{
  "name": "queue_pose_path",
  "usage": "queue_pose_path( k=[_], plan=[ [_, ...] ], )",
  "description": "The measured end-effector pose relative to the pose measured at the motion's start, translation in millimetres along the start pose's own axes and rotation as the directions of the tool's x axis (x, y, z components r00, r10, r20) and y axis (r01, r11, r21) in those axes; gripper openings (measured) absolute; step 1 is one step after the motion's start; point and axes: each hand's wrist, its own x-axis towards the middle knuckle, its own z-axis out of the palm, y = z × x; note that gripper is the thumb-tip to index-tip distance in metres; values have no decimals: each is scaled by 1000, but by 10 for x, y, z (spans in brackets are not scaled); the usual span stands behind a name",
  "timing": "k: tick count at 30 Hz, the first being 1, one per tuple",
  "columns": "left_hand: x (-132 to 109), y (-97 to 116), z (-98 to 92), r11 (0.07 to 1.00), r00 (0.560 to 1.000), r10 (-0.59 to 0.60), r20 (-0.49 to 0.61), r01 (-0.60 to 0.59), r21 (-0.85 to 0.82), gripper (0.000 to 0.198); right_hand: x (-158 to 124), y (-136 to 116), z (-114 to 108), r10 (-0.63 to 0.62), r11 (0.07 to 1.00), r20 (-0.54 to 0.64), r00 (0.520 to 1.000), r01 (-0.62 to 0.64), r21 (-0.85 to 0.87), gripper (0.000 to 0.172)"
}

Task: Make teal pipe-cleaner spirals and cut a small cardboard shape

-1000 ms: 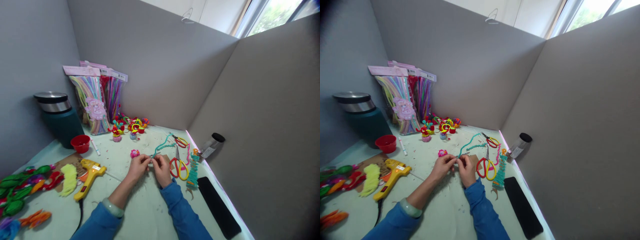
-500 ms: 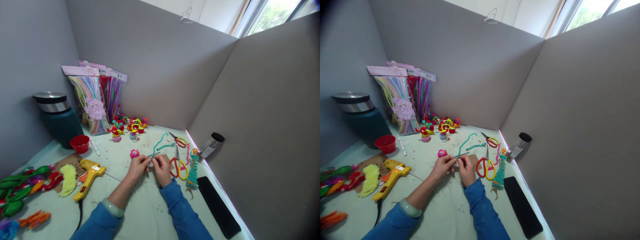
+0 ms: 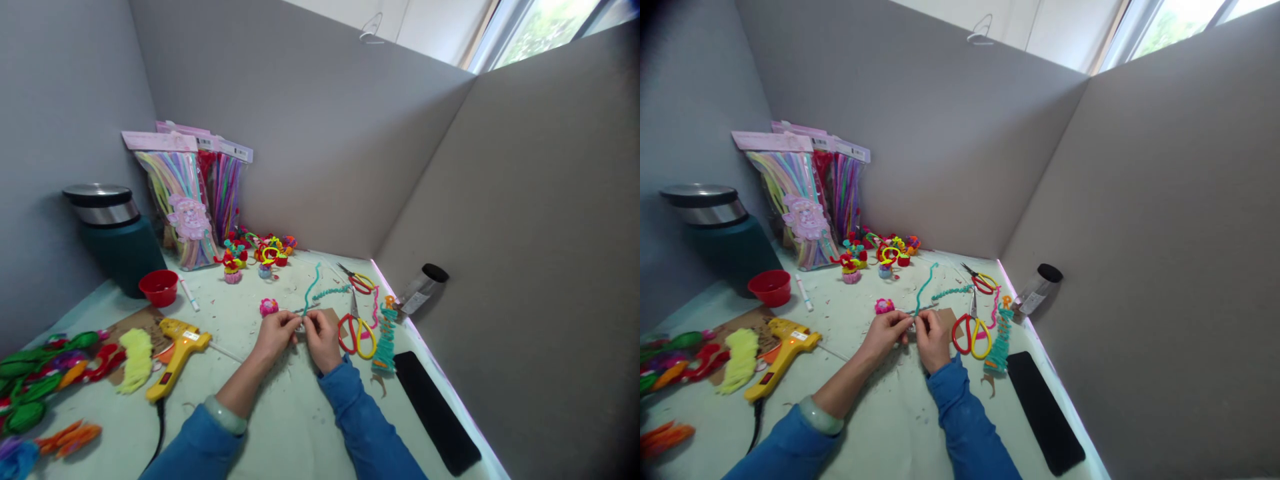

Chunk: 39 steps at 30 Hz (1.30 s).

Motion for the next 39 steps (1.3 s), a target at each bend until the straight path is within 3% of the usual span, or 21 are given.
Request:
queue_pose_path(
  k=[23,30,35,39],
  plan=[
    [-8,40,1,997,999,-52,-7,51,-62,28,-15,23,18,11,1000,-2,1000,-11,-1,15],
    [0,63,-1,993,998,-62,-15,60,-99,29,15,-128,-57,-157,984,-31,987,154,-84,12],
    [40,-30,-17,1000,999,-9,-42,8,-15,27,37,-133,-83,-259,938,84,962,271,-217,17],
    [33,-48,-23,995,995,41,-89,-33,94,20,46,-111,-78,-289,837,202,936,349,-422,16]
  ],
)
